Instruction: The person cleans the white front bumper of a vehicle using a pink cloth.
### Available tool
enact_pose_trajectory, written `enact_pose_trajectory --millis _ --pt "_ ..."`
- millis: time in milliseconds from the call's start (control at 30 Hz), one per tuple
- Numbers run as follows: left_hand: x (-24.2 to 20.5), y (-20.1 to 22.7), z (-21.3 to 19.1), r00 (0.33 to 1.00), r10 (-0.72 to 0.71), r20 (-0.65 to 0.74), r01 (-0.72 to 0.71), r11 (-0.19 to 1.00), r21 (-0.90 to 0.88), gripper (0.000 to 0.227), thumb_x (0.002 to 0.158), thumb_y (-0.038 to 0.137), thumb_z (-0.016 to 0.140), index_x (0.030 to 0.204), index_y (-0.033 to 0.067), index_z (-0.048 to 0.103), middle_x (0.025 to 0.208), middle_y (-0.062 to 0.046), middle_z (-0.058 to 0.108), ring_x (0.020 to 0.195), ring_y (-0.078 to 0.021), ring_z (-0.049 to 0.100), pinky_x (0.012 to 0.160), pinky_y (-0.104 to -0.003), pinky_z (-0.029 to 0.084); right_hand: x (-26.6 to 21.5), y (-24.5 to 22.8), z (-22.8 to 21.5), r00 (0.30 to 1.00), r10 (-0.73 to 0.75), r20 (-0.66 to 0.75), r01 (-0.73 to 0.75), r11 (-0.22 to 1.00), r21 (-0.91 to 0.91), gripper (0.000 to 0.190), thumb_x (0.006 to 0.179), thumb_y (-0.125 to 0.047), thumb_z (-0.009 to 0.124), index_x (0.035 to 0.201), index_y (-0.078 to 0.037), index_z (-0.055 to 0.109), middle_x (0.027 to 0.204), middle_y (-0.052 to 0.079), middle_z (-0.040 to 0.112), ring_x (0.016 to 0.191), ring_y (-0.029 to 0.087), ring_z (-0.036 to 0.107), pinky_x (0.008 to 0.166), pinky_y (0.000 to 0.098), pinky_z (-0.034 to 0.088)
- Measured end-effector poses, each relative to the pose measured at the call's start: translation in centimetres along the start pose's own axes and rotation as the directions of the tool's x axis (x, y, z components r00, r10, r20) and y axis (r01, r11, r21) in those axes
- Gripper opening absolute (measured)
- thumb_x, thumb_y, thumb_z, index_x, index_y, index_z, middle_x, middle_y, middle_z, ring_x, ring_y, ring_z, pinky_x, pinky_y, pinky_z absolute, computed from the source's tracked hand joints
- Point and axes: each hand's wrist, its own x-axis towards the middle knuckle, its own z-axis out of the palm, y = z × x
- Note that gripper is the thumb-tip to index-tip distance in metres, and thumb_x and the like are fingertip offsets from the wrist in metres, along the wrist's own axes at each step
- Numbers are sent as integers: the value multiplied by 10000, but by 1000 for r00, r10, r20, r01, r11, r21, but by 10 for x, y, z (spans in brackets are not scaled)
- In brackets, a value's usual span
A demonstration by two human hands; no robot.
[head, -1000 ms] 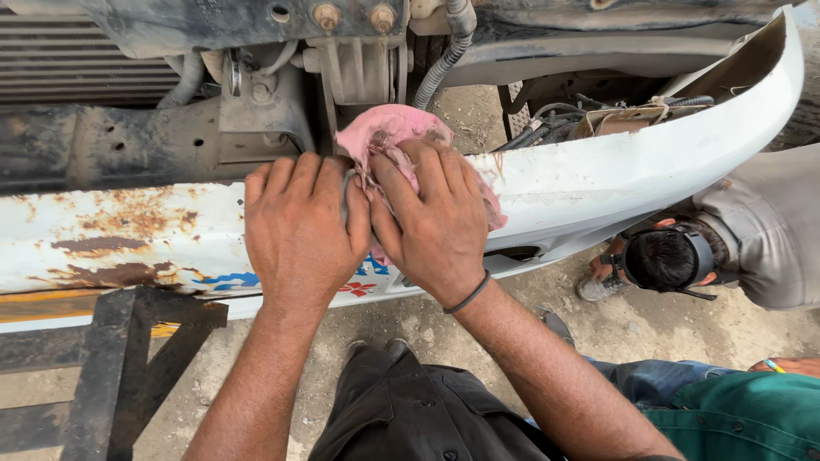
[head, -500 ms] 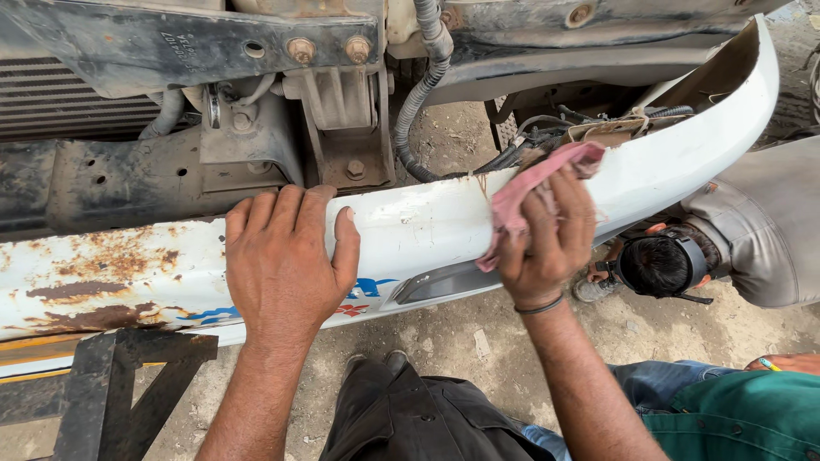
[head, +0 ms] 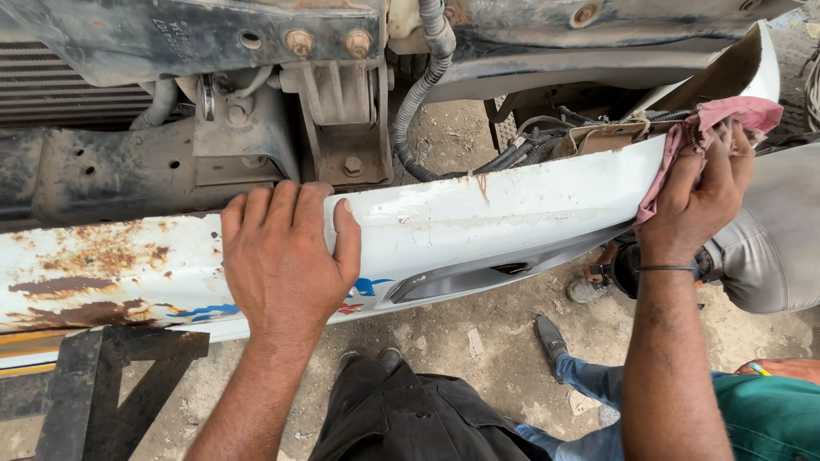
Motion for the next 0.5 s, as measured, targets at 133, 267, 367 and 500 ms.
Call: enact_pose_trajectory --millis 133,267,367,500 --pt "2 1 1 999 -6 -36 6 1000 3 260 1006 265 672 1045 21 754 971 -118 711 925 -277 632 979 -460 466 -3 -14 5 998 60 23 -59 997 -56 352 1043 -17 473 1310 61 689 1499 234 570 1386 356 636 1131 427 549" --pt "0 0 5 998 -17 -68 17 1000 1 260 1024 267 672 1068 24 753 1005 -121 718 959 -272 643 1003 -451 468 -12 -40 10 1000 10 28 -7 994 -105 267 1144 -91 526 1316 54 670 1479 232 551 1406 384 605 1150 447 519" --pt "1 0 5 999 -8 -42 8 1000 -7 254 1022 263 677 1046 24 759 984 -123 726 920 -275 639 976 -454 466 -22 -70 16 1000 -9 16 11 995 -104 284 1162 -134 543 1360 33 659 1516 227 545 1413 386 570 1174 471 483" --pt "2 3 2 1000 -15 -26 16 1000 12 268 994 277 680 1030 22 755 970 -122 721 919 -277 639 970 -457 464 -33 -105 18 998 24 62 -19 997 -81 318 1168 -159 528 1429 -9 630 1531 219 521 1465 374 528 1232 480 458"
